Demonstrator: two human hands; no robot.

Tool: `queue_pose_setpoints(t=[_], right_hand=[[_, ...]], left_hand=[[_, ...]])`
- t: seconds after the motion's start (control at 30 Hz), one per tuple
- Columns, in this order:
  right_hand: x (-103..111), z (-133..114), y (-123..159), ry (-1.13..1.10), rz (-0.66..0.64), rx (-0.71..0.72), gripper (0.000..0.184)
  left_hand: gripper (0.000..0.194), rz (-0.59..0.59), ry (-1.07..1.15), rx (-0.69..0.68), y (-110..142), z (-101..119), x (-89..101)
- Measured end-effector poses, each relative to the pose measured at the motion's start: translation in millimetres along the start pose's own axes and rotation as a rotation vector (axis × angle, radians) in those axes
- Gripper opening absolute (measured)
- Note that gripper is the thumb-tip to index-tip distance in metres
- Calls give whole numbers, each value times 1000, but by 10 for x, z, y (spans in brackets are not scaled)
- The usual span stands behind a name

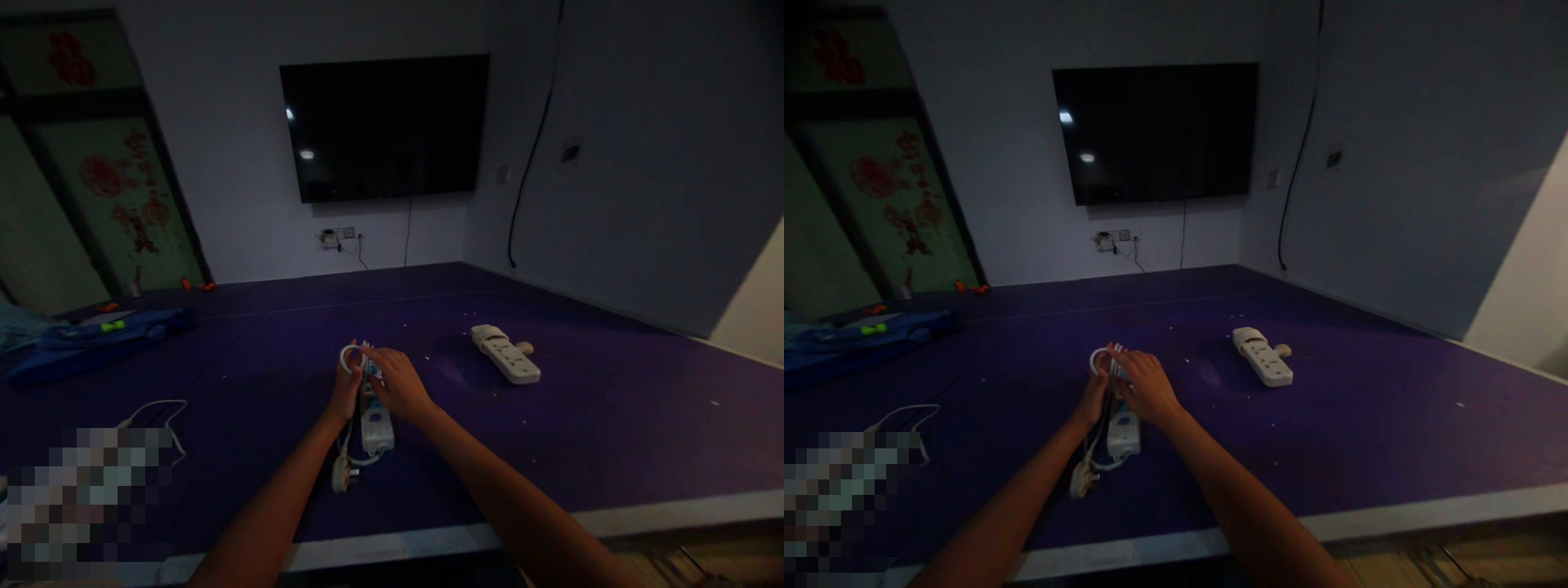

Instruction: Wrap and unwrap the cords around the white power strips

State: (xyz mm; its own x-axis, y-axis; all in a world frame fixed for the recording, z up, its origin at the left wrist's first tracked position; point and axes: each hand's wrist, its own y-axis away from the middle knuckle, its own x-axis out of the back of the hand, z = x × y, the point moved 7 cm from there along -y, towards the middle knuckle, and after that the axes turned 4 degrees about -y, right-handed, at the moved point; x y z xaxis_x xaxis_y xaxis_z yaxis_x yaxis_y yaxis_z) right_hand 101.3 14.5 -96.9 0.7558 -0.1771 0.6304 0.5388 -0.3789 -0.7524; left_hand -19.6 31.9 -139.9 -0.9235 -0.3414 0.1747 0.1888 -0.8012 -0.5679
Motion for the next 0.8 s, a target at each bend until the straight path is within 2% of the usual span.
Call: queue_pose_setpoints(t=[0.1, 0.2, 0.37, 0.47, 0.53, 0.63, 0.73, 0.8], right_hand=[[-29, 94, 12, -40, -22, -49, 66], [-28, 95, 20, -97, -38, -14, 73], [-33, 77, 16, -90, -75, 10, 70], [-56, 137, 7, -46, -92, -31, 64], [-54, 210, 9, -11, -94, -77, 63], [-4, 371, 33, 31, -49, -167, 65], [90, 592, 82, -81, 113, -253, 65], [139, 783, 138, -221, 263, -312, 55]], left_hand=[[52, -65, -45, -46, 2, 52, -46], [54, -112, -40, 4, 8, 64, -111], [42, -53, 25, 27, -4, 133, -83], [40, 71, -66, 23, -29, 131, 42], [44, 210, -107, 48, -47, 80, 183], [43, 447, -110, 164, -59, -92, 454], [38, 586, -103, 286, -70, -286, 695], [38, 632, -96, 325, -81, -377, 816]])
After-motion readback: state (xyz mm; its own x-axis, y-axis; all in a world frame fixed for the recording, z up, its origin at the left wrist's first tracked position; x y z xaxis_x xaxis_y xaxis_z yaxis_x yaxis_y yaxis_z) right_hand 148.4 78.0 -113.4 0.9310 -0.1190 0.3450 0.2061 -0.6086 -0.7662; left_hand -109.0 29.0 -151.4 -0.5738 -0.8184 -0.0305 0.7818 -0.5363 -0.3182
